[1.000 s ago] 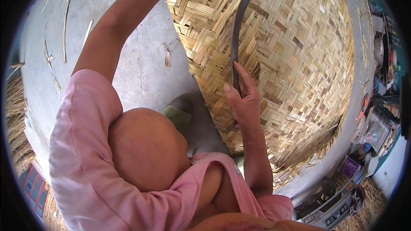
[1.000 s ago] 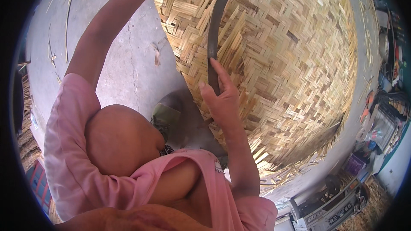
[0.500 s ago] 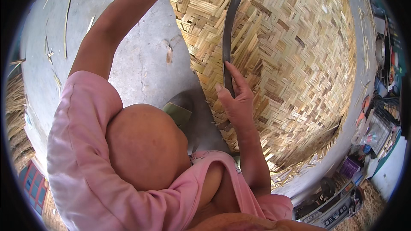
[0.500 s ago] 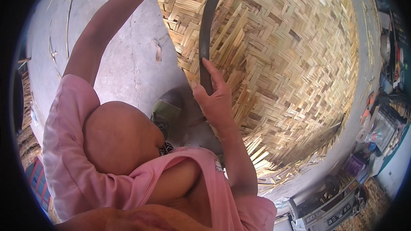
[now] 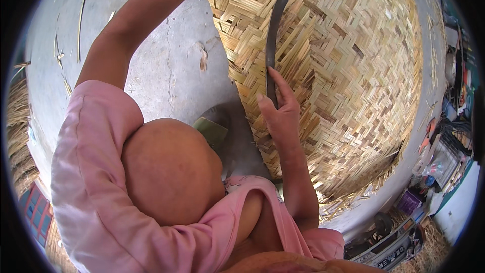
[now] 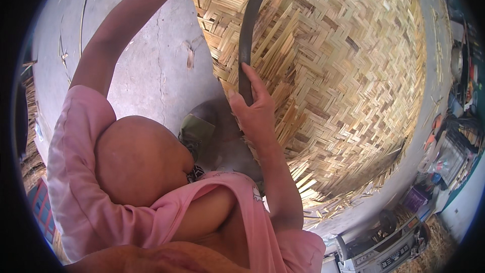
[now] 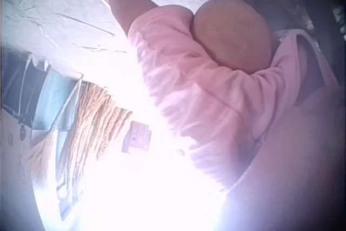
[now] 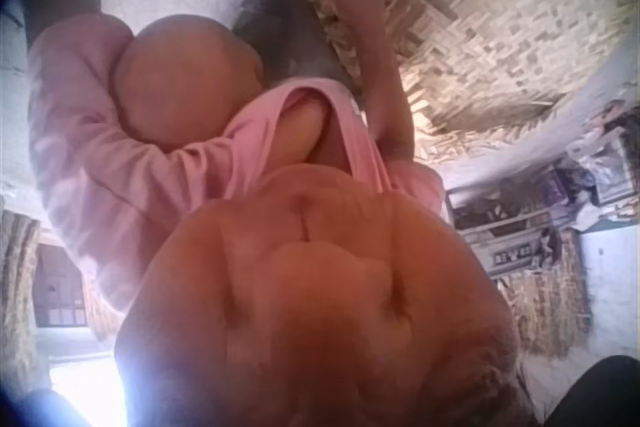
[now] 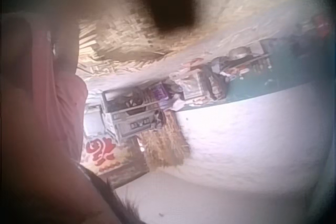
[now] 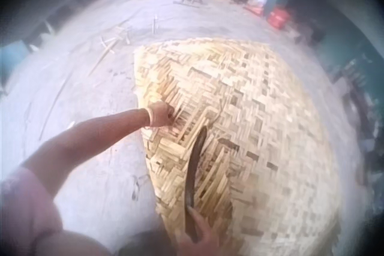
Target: The person is weaving a large round basket using thin bamboo strips. They use a curved metal tool to press and secure the strips into the existing weave pattern, occasionally picking up new strips from the floor.
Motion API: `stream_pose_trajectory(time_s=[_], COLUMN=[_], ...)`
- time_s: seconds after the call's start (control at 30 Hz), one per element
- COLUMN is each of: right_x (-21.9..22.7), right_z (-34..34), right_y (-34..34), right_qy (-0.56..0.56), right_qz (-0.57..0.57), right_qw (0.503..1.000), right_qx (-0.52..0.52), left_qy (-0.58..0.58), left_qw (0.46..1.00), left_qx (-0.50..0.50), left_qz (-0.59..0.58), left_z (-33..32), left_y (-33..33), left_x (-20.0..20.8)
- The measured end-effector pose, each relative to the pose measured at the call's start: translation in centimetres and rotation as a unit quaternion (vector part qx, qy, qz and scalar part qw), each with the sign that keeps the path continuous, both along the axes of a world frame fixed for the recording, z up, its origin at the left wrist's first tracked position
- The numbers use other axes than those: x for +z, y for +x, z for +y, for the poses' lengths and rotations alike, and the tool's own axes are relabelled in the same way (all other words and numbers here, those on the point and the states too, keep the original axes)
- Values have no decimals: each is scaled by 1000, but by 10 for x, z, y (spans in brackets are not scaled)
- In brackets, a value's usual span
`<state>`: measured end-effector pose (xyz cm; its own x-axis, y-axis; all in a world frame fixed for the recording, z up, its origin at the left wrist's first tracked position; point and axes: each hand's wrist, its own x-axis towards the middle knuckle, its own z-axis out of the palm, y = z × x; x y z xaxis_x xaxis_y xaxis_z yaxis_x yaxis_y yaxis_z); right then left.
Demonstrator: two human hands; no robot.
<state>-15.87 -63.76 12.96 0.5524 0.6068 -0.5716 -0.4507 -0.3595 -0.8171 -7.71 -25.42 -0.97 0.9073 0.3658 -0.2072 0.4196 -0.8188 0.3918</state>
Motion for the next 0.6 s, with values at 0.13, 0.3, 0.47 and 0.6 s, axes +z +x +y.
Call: stream_pose_trajectory(time_s=[0.13, 0.3, 0.47, 0.6], right_x=[-11, -22, -46, -55], right_z=[8, 33, 51, 53], right_y=[5, 33, 53, 53], right_qy=[-15, -52, -41, -31], right_qz=[-46, -84, -85, -82], right_qw=[998, 992, 993, 993], right_qx=[27, 76, 67, 77], left_qy=[27, -349, -99, -1], left_qw=[999, 932, 984, 965], left_qx=[14, 98, 86, 80], left_qz=[-26, -9, -120, -251], left_z=[13, -4, -37, -61], left_y=[-6, -5, -27, -54], left_x=[-27, 9, 30, 52])
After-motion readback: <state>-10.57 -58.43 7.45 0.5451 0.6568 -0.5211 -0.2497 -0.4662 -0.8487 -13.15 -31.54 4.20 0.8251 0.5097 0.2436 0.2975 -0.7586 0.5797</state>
